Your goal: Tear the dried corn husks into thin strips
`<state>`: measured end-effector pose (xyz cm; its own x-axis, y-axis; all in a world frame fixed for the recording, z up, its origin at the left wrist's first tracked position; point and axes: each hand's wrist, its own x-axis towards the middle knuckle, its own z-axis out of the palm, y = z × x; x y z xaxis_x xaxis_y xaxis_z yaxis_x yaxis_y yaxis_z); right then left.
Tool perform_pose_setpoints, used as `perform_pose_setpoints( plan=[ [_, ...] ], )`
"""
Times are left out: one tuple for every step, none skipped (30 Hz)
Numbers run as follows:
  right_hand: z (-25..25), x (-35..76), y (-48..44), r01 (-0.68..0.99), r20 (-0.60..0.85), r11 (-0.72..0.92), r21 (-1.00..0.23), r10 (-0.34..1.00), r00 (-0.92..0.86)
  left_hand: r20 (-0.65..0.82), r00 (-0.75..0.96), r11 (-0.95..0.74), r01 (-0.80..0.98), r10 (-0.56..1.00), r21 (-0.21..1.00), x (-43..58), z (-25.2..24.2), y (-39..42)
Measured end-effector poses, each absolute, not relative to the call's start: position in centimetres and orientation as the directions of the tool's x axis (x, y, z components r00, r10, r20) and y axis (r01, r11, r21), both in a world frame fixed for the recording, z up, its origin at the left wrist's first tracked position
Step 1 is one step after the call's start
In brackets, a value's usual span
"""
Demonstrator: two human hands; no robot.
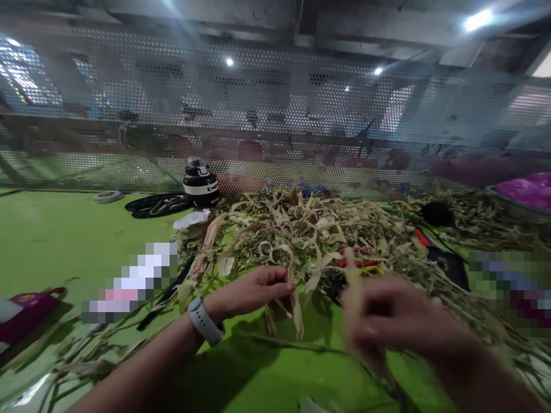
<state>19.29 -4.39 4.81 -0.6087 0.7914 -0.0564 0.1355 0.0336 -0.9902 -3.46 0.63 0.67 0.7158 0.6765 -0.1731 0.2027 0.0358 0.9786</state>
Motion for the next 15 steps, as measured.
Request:
perform_pose_setpoints(
  plan=[
    [4.3, 18.6, -3.9, 0.180, -0.088, 0.044, -0.983, 0.748, -0.657, -0.172, 0.734, 0.067, 0.170, 0.657, 0.983, -3.4, 0.8, 0.5],
    [3.7, 17.9, -3.4, 0.220, -0.092, 0.080, -0.972, 0.734, -0.673, -0.175, 0.750, 0.093, 0.151, 0.638, 0.984, -3.3, 0.9, 0.3],
    [3.0, 17.2, -2.9, 0.249, -0.094, 0.102, -0.963, 0.741, -0.665, -0.180, 0.759, 0.115, 0.139, 0.625, 0.984, -3.3, 0.9, 0.2],
    [2.3, 16.7, -2.5, 0.251, -0.105, 0.092, -0.964, 0.735, -0.670, -0.185, 0.762, 0.138, 0.127, 0.621, 0.982, -3.3, 1.0, 0.1],
    [1.6, 16.3, -2.2, 0.233, -0.097, 0.083, -0.969, 0.741, -0.664, -0.193, 0.759, 0.171, 0.109, 0.622, 0.979, -3.3, 1.0, 0.0],
    [1.1, 16.0, -2.0, 0.203, -0.081, 0.069, -0.977, 0.757, -0.648, -0.203, 0.753, 0.214, 0.084, 0.626, 0.973, -3.2, 0.9, -0.1],
    [0.6, 15.8, -1.8, 0.167, -0.067, 0.050, -0.985, 0.773, -0.631, -0.208, 0.749, 0.254, 0.055, 0.629, 0.966, -3.2, 0.8, -0.2],
    [0.2, 15.6, -1.7, 0.135, -0.053, 0.037, -0.990, 0.793, -0.607, -0.208, 0.745, 0.284, 0.026, 0.633, 0.959, -3.1, 0.6, -0.2],
    [-0.2, 15.5, -1.6, 0.112, -0.044, 0.026, -0.993, 0.814, -0.580, -0.202, 0.746, 0.296, 0.007, 0.634, 0.955, -3.0, 0.3, -0.2],
    [-0.4, 15.4, -1.6, 0.103, -0.041, 0.020, -0.994, 0.831, -0.555, -0.193, 0.751, 0.292, 0.001, 0.632, 0.957, -2.9, 0.1, -0.2],
    [-0.5, 15.4, -1.6, 0.104, -0.039, 0.020, -0.994, 0.845, -0.534, -0.182, 0.754, 0.274, 0.002, 0.631, 0.962, -2.8, -0.2, -0.2],
    [-0.6, 15.4, -1.5, 0.114, -0.034, 0.030, -0.993, 0.855, -0.517, -0.168, 0.757, 0.251, 0.006, 0.631, 0.968, -2.8, -0.4, -0.2],
    [-0.5, 15.4, -1.4, 0.130, -0.024, 0.049, -0.990, 0.865, -0.502, -0.160, 0.762, 0.234, 0.010, 0.628, 0.972, -2.7, -0.5, -0.1],
    [-0.3, 15.6, -1.4, 0.157, -0.011, 0.075, -0.985, 0.874, -0.486, -0.153, 0.763, 0.229, 0.006, 0.628, 0.973, -2.8, -0.6, -0.1],
    [0.0, 15.9, -1.2, 0.194, 0.003, 0.105, -0.975, 0.886, -0.464, -0.141, 0.755, 0.230, -0.014, 0.641, 0.973, -2.8, -0.5, 0.0]
  ],
)
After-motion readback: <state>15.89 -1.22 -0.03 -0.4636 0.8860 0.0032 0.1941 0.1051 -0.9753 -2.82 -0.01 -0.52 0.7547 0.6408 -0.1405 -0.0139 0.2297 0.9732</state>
